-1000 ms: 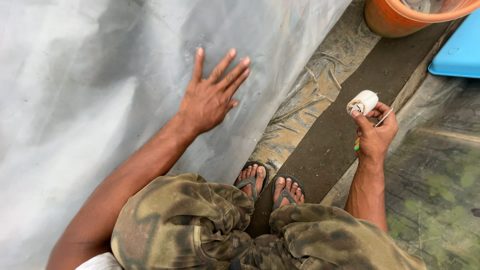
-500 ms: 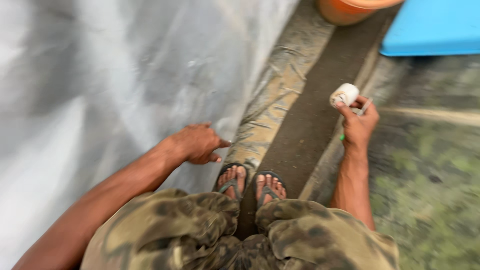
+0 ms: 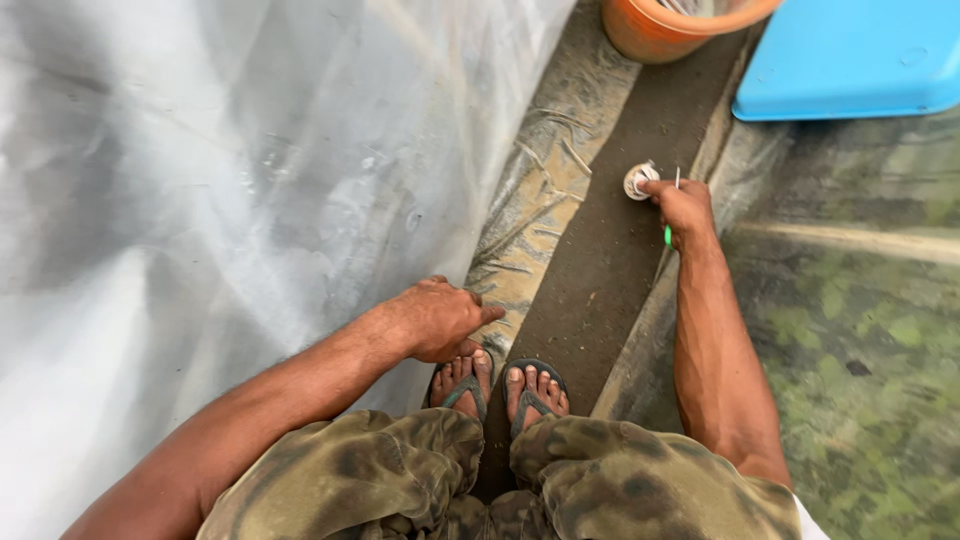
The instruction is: The person repairs a hole in a translucent plastic sheet by applying pieces of white adhesive tape. They use scissors to cut the tape and smooth it over the damaged area, occasionally moving a nearby bucket and tray to access the work surface.
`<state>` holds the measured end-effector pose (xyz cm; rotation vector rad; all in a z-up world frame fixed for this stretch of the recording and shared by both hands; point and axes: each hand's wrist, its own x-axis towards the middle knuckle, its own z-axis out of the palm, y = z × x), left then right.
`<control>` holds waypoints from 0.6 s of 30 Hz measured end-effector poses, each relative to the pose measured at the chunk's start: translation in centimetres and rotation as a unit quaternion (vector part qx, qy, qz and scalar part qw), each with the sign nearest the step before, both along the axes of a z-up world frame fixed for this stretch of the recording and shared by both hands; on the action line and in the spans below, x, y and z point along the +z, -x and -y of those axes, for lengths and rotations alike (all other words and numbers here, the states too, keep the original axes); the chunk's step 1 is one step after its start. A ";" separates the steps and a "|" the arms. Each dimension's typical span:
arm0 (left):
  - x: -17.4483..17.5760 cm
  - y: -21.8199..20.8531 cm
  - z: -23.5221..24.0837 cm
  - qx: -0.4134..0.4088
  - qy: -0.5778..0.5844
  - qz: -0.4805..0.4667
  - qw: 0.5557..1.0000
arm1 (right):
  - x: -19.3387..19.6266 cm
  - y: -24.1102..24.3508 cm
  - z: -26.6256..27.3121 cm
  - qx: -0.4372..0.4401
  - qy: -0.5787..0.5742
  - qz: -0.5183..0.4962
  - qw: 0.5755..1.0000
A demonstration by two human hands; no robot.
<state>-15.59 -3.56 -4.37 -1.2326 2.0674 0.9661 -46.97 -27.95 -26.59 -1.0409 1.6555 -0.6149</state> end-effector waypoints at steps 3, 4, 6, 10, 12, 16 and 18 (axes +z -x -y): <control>-0.2 -0.4 0.0 0.002 0.007 -0.007 1.000 | -1.0 0.1 0.4 -0.006 0.025 -0.044 0.999; -0.3 -0.5 0.0 0.006 0.012 -0.016 1.000 | -1.1 0.4 0.3 -0.016 0.045 -0.047 0.998; -0.6 -0.8 -0.1 0.011 0.022 -0.032 0.999 | -1.3 0.8 0.1 -0.028 0.085 -0.084 0.993; -0.3 -1.1 0.2 0.006 0.043 -0.069 0.997 | -0.6 0.2 -0.2 -0.030 0.131 -0.178 0.975; 0.2 -0.9 0.5 0.011 0.056 -0.086 0.995 | 0.0 0.1 -0.4 -0.043 0.153 -0.184 0.970; 1.4 -0.8 1.9 0.050 0.105 -0.093 0.989 | 2.5 -0.1 1.5 -0.095 0.252 -0.130 0.954; 1.9 -0.6 2.9 0.085 0.134 -0.083 0.984 | 4.3 -0.7 3.7 -0.127 0.243 -0.034 0.961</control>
